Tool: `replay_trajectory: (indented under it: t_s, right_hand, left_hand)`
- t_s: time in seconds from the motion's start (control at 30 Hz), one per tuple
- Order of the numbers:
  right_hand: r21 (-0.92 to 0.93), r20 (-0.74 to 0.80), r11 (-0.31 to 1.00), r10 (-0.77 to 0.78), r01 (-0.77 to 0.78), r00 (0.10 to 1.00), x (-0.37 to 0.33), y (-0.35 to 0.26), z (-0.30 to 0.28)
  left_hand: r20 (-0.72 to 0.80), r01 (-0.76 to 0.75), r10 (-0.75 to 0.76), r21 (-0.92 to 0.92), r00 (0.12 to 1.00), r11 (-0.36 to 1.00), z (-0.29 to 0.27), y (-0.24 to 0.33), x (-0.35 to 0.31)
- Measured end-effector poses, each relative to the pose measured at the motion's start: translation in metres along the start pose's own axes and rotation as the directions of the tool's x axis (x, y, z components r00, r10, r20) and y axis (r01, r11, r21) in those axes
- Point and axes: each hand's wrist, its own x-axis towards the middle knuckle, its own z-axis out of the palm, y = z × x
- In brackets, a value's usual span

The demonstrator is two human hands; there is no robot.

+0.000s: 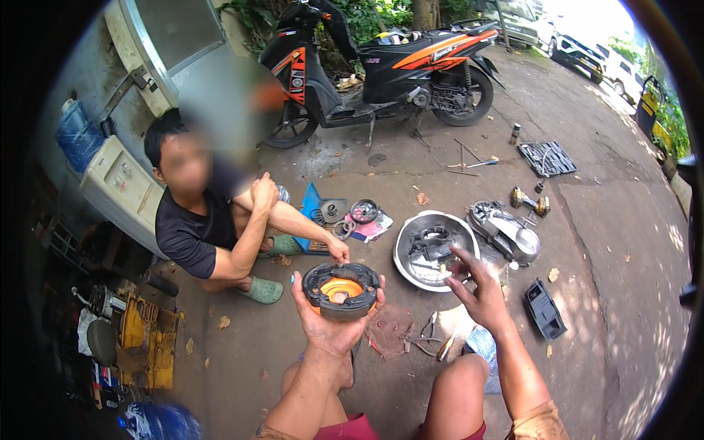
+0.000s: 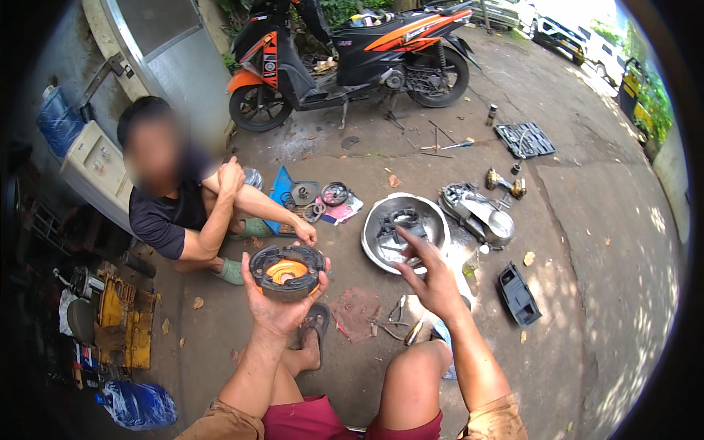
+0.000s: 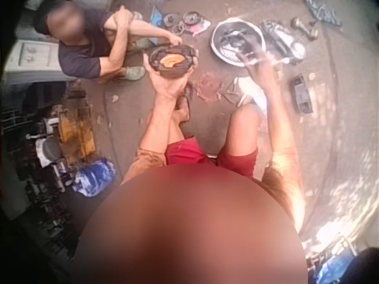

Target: The person assembles a motorcycle clutch hub by placing clutch shoes and springs onto an orange hub. They handle each shoe and spring individually, fitting them into the hub while another person sits nearby.

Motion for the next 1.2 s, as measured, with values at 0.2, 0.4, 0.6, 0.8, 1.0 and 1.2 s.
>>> replay_trajectory:
  t_s: [0.2,0.4,0.6,0.8,1.0,1.2]
  right_hand:
    - [0.318,0.233,0.817,-0.559,0.481,0.796,0.103,-0.244,-0.032]
    - [0.444,-0.371,0.813,-0.216,0.377,0.903,0.112,-0.261,-0.007]
    - [0.435,-0.280,0.852,-0.180,0.292,0.943,0.099,-0.252,-0.005]
    - [0.454,-0.270,0.839,-0.189,0.298,0.944,0.098,-0.258,-0.001]
    - [0.458,-0.265,0.833,-0.205,0.310,0.942,0.094,-0.258,0.003]
    - [0.387,-0.186,0.911,-0.077,0.145,0.980,0.070,-0.192,0.027]
  left_hand:
    - [0.084,-0.128,0.115,0.172,0.990,0.977,0.002,-0.006,0.001]
    - [0.079,-0.049,0.052,-0.038,0.996,0.998,-0.002,-0.001,0.000]
    - [0.091,-0.056,0.063,-0.068,0.994,0.996,0.001,0.003,-0.001]
    - [0.089,-0.071,0.079,-0.091,0.993,0.993,0.002,0.003,0.000]
    - [0.071,-0.069,0.074,-0.074,0.995,0.995,0.003,0.001,0.000]
    - [0.076,-0.081,0.088,-0.084,0.993,0.993,0.002,0.005,-0.003]
